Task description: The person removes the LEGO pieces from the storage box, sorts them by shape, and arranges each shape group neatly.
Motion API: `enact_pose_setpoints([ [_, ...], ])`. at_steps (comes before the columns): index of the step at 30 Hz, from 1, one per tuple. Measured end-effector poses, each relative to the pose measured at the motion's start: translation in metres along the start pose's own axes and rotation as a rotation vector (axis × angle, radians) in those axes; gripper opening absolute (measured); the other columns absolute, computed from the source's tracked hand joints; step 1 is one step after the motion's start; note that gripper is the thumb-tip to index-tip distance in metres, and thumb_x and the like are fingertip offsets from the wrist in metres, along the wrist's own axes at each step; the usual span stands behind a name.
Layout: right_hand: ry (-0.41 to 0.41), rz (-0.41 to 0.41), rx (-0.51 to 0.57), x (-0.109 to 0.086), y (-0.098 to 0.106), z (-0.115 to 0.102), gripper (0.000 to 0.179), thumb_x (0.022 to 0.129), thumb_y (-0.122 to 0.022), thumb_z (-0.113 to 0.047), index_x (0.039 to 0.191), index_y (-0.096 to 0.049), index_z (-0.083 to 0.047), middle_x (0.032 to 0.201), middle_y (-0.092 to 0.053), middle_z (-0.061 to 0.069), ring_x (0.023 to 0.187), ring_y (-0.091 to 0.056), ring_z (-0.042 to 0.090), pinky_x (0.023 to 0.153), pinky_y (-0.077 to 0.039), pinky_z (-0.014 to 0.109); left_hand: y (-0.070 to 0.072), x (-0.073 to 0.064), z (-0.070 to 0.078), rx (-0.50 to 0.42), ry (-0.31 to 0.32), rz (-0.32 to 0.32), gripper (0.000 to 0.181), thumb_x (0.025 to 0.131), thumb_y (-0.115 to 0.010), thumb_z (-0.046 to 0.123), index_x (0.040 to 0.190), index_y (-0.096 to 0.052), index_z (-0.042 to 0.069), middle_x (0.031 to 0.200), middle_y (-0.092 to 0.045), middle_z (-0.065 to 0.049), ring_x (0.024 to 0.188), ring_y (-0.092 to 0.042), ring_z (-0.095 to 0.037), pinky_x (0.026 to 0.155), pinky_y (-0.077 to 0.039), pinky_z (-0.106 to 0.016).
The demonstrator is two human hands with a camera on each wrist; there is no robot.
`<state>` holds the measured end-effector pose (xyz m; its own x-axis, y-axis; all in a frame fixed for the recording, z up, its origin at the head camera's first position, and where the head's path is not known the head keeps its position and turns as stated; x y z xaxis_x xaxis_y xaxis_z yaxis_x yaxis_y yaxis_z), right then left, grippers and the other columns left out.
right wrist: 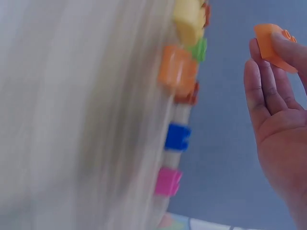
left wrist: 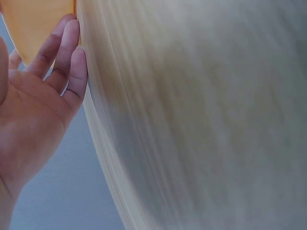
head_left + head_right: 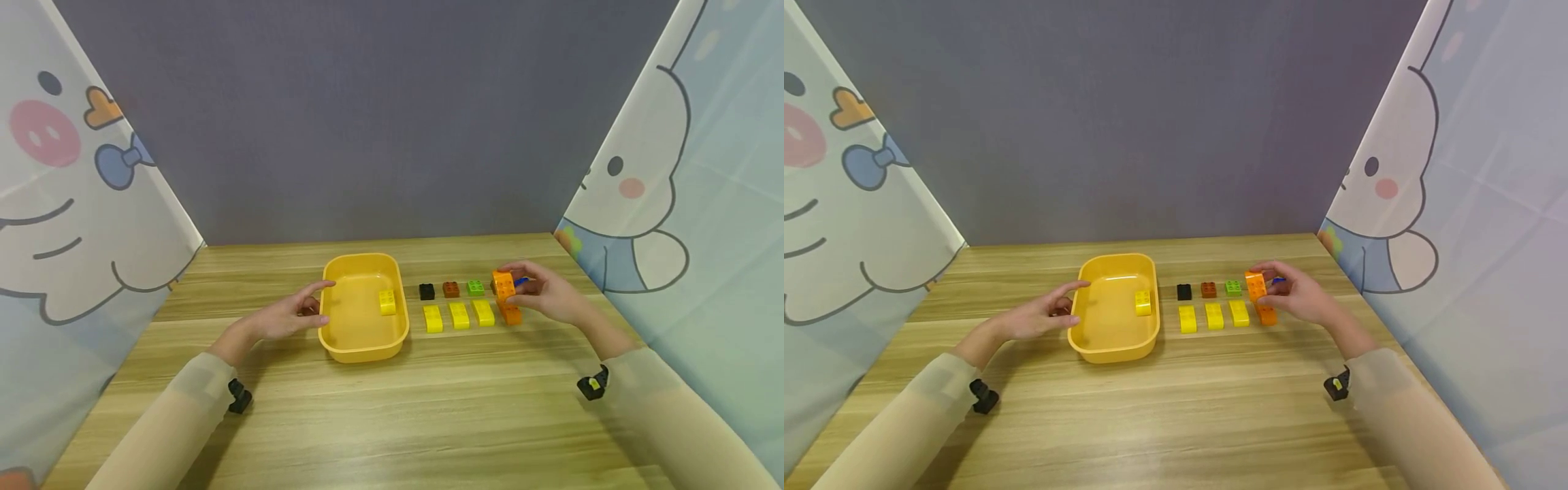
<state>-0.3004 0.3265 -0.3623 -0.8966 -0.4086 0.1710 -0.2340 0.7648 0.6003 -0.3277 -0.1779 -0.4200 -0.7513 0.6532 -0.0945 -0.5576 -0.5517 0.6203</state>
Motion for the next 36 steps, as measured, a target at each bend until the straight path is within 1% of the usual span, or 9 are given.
enact_pose_setpoints([
  [5,-0.010,0.016,-0.074,-0.016,0.014,0.017,0.056,0.097,-0.082,-0.001,0.149,-0.059,-0.001,0.137,-0.065,0.028,0.104,-0.074,0.014,0.083,-0.061,0.025,0.000,0.000,0.000,-0.003,0.007,0.001,0.082,0.111,-0.068,0.030,0.175,-0.018,0.013,0.117,-0.071,-0.013,0.101,-0.059,-0.025,0.087,-0.049,-0.034],
  [8,-0.055,0.013,-0.113,-0.023,0.022,0.028,0.057,0.098,-0.082,-0.004,0.150,-0.060,-0.005,0.144,-0.062,0.027,0.109,-0.073,0.015,0.085,-0.060,0.024,0.000,-0.001,-0.001,-0.009,0.021,0.001,0.083,0.111,-0.068,0.032,0.175,-0.018,0.015,0.119,-0.071,-0.013,0.103,-0.059,-0.026,0.089,-0.050,-0.035],
  [11,-0.110,0.001,-0.117,-0.030,0.029,0.041,0.057,0.099,-0.081,-0.006,0.152,-0.059,-0.005,0.147,-0.060,0.026,0.108,-0.073,0.015,0.085,-0.061,0.025,0.000,-0.001,-0.002,-0.011,0.027,0.001,0.084,0.111,-0.069,0.032,0.175,-0.018,0.017,0.121,-0.071,-0.013,0.105,-0.061,-0.026,0.090,-0.051,-0.037],
  [15,-0.156,-0.027,-0.139,-0.035,0.034,0.055,0.061,0.099,-0.082,-0.010,0.154,-0.056,0.000,0.142,-0.059,0.027,0.106,-0.073,0.014,0.085,-0.061,0.025,0.000,-0.001,-0.003,-0.009,0.012,0.000,0.084,0.111,-0.069,0.031,0.175,-0.018,0.016,0.120,-0.071,-0.014,0.104,-0.061,-0.026,0.090,-0.051,-0.037],
  [21,-0.190,-0.095,-0.275,-0.038,0.034,0.066,0.062,0.100,-0.083,-0.018,0.154,-0.058,0.000,0.133,-0.068,0.023,0.114,-0.070,0.028,0.086,-0.059,0.026,-0.001,0.000,-0.002,-0.011,-0.002,0.001,0.083,0.111,-0.069,0.029,0.175,-0.018,0.015,0.118,-0.071,-0.014,0.101,-0.059,-0.026,0.087,-0.050,-0.034],
  [24,-0.192,-0.132,-0.330,-0.038,0.033,0.068,0.059,0.102,-0.080,-0.020,0.153,-0.058,0.000,0.129,-0.071,0.021,0.111,-0.070,0.028,0.083,-0.057,0.027,-0.001,0.000,-0.002,-0.007,-0.001,0.002,0.083,0.111,-0.069,0.029,0.175,-0.018,0.015,0.118,-0.070,-0.014,0.101,-0.059,-0.026,0.087,-0.050,-0.034],
  [28,-0.192,-0.168,-0.363,-0.037,0.032,0.069,0.055,0.105,-0.076,-0.021,0.153,-0.058,-0.001,0.123,-0.072,0.018,0.103,-0.068,0.023,0.078,-0.055,0.029,-0.001,0.000,-0.001,-0.003,0.000,0.003,0.083,0.111,-0.068,0.029,0.175,-0.018,0.015,0.120,-0.071,-0.015,0.102,-0.060,-0.026,0.089,-0.051,-0.035],
  [31,-0.192,-0.195,-0.365,-0.035,0.029,0.069,0.053,0.107,-0.073,-0.020,0.153,-0.057,-0.001,0.119,-0.071,0.015,0.096,-0.065,0.018,0.076,-0.054,0.029,-0.001,0.000,0.000,-0.003,0.001,0.002,0.083,0.111,-0.068,0.030,0.175,-0.017,0.015,0.121,-0.071,-0.016,0.103,-0.061,-0.026,0.090,-0.051,-0.036],
  [36,-0.188,-0.232,-0.338,-0.034,0.024,0.072,0.051,0.109,-0.068,-0.015,0.155,-0.054,0.002,0.111,-0.069,0.009,0.089,-0.059,0.015,0.074,-0.051,0.028,-0.001,0.000,0.000,-0.001,0.004,0.004,0.082,0.111,-0.068,0.030,0.175,-0.017,0.015,0.120,-0.070,-0.015,0.102,-0.060,-0.026,0.088,-0.051,-0.035],
])
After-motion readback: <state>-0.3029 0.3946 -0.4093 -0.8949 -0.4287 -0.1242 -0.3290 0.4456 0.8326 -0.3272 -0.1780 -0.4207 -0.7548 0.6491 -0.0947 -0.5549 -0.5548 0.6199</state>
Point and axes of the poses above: each hand's wrist, its own x-axis towards the middle knuckle, its own y-axis out of the back of the hand, z = x × y, the point moved 6 cm from there along x, towards the middle knuckle
